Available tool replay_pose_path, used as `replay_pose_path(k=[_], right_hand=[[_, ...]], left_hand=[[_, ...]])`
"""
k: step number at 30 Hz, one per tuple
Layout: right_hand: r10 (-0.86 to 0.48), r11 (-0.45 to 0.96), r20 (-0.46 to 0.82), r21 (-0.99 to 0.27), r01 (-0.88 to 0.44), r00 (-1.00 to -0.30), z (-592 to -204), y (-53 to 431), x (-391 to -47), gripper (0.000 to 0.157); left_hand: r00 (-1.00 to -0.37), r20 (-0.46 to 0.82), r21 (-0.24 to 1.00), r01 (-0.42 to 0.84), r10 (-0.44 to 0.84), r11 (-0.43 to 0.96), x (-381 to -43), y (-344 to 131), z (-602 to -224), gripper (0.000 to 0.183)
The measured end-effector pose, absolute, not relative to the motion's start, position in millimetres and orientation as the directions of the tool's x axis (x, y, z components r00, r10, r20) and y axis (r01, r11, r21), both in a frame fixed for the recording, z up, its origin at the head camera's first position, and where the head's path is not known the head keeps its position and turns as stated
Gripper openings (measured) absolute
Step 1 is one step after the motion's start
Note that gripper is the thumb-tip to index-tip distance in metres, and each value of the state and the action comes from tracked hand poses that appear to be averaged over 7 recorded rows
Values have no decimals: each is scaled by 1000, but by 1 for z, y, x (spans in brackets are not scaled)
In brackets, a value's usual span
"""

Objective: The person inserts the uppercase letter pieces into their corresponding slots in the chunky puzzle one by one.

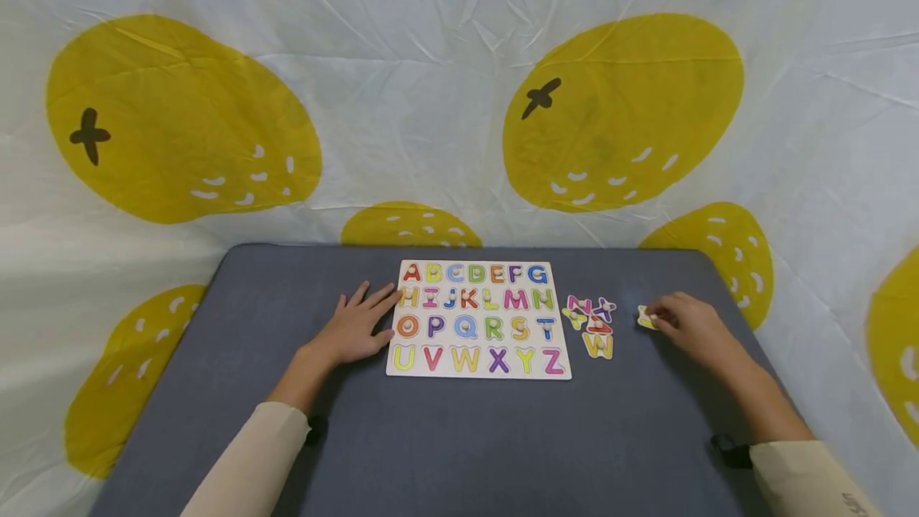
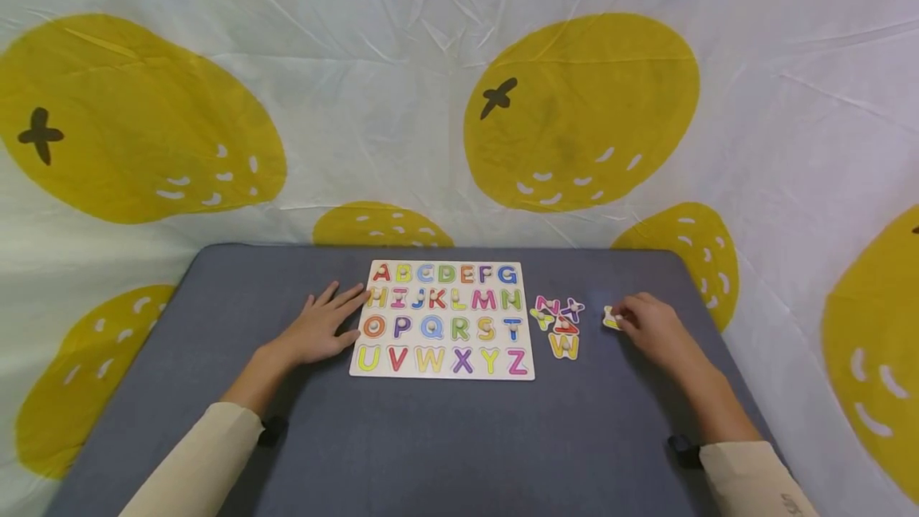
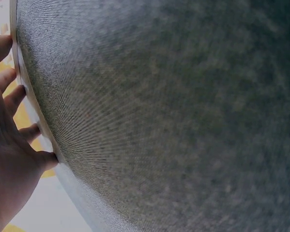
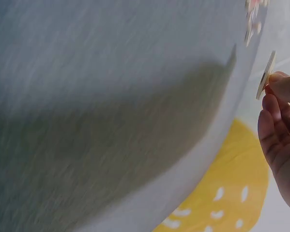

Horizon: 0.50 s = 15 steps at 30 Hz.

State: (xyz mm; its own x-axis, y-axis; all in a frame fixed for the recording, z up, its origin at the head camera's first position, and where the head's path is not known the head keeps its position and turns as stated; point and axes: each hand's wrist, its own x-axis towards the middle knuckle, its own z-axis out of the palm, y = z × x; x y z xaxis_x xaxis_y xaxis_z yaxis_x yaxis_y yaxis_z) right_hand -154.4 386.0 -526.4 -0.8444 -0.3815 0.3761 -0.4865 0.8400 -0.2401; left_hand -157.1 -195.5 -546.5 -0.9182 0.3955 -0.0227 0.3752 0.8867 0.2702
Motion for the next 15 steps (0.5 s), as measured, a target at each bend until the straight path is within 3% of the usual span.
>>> replay_pose_path(k=[6, 15], right_hand=[[-438, 795, 419, -234, -560, -795, -526, 349, -153, 19], [-475, 769, 291, -321, -552, -831, -522, 301, -160, 13]], left_hand=[[-917, -27, 266, 378, 399, 887, -156, -195, -549, 72], [-919, -20, 264, 376, 395, 888, -159, -195, -550, 72]])
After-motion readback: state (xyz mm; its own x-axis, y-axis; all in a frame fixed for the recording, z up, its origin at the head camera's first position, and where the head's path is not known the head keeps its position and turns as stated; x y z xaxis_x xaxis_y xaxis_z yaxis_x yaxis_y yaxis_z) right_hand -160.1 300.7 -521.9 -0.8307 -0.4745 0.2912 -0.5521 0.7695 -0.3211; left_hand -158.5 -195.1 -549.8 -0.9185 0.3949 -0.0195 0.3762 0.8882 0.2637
